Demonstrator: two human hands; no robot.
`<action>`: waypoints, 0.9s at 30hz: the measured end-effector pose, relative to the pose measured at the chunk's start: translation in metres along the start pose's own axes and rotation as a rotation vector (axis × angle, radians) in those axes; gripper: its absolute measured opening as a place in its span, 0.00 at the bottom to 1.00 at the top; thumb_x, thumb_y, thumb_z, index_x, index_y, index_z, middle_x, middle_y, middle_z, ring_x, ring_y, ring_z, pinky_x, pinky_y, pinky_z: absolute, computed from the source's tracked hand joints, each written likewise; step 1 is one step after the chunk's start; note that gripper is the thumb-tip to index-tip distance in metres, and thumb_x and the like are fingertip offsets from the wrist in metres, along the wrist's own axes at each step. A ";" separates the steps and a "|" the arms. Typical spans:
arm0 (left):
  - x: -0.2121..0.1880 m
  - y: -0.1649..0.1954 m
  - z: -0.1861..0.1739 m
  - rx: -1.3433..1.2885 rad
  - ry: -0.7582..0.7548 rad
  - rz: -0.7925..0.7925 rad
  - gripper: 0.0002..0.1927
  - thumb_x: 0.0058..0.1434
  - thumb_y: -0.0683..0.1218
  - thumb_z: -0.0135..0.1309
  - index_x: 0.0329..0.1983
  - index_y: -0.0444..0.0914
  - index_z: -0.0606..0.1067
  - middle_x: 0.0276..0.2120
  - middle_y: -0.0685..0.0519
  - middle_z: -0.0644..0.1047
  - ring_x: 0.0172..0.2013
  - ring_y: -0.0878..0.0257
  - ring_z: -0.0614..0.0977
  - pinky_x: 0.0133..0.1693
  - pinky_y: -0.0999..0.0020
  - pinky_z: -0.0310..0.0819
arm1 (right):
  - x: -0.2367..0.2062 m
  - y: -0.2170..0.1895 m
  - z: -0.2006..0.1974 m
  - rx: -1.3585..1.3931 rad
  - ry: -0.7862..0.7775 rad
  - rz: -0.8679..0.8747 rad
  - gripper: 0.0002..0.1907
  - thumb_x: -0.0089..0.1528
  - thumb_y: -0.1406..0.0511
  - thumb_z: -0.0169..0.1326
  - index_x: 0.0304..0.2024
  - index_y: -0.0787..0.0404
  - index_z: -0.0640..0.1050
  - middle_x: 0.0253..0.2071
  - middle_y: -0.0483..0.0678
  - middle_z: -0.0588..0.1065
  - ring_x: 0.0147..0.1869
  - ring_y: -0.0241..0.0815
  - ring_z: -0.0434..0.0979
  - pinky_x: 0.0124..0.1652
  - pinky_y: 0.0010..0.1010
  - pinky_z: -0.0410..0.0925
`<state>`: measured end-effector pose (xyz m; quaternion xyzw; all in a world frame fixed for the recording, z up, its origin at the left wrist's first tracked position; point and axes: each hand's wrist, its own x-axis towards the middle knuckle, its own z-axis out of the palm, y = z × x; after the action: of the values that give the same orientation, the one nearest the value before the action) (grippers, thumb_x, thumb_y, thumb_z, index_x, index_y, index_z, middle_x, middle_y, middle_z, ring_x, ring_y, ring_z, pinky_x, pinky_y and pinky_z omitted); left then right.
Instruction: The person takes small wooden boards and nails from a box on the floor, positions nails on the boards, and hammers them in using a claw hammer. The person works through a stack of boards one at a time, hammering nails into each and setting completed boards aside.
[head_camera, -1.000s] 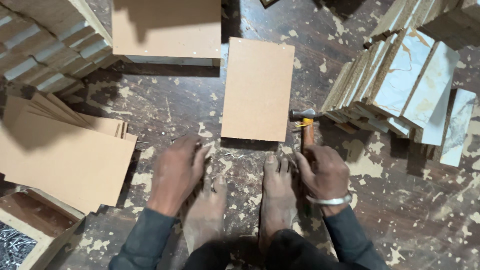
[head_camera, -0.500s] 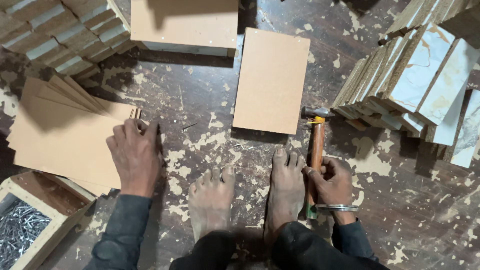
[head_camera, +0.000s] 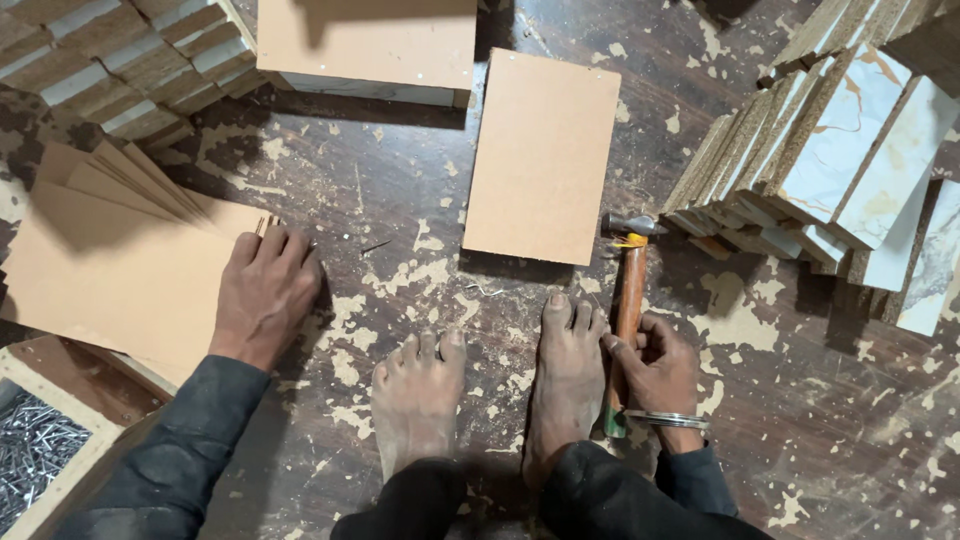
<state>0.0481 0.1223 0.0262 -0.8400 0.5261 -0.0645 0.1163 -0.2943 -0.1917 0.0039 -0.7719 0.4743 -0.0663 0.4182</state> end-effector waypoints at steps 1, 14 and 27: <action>0.003 -0.001 -0.002 0.027 0.016 -0.010 0.02 0.55 0.43 0.58 0.30 0.40 0.79 0.37 0.53 0.75 0.43 0.59 0.75 0.45 0.64 0.67 | 0.000 -0.001 0.000 -0.029 0.003 0.012 0.21 0.56 0.65 0.67 0.47 0.70 0.79 0.29 0.47 0.80 0.31 0.32 0.77 0.32 0.26 0.72; 0.039 0.103 -0.036 -2.156 0.039 -0.970 0.06 0.68 0.38 0.48 0.44 0.33 0.75 0.35 0.43 0.81 0.30 0.60 0.85 0.33 0.65 0.86 | 0.001 -0.018 -0.010 0.327 -0.164 0.309 0.16 0.58 0.69 0.63 0.48 0.68 0.79 0.35 0.48 0.82 0.35 0.34 0.82 0.36 0.26 0.76; 0.036 0.129 -0.034 -1.243 0.095 -0.423 0.08 0.63 0.40 0.57 0.45 0.36 0.79 0.35 0.48 0.82 0.31 0.62 0.83 0.33 0.69 0.81 | -0.005 -0.013 -0.006 0.441 -0.202 0.298 0.17 0.59 0.69 0.62 0.50 0.69 0.78 0.36 0.48 0.81 0.37 0.34 0.81 0.38 0.26 0.76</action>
<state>-0.0559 0.0316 0.0248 -0.8322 0.2936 0.1930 -0.4289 -0.2916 -0.1881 0.0179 -0.5868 0.5126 -0.0286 0.6262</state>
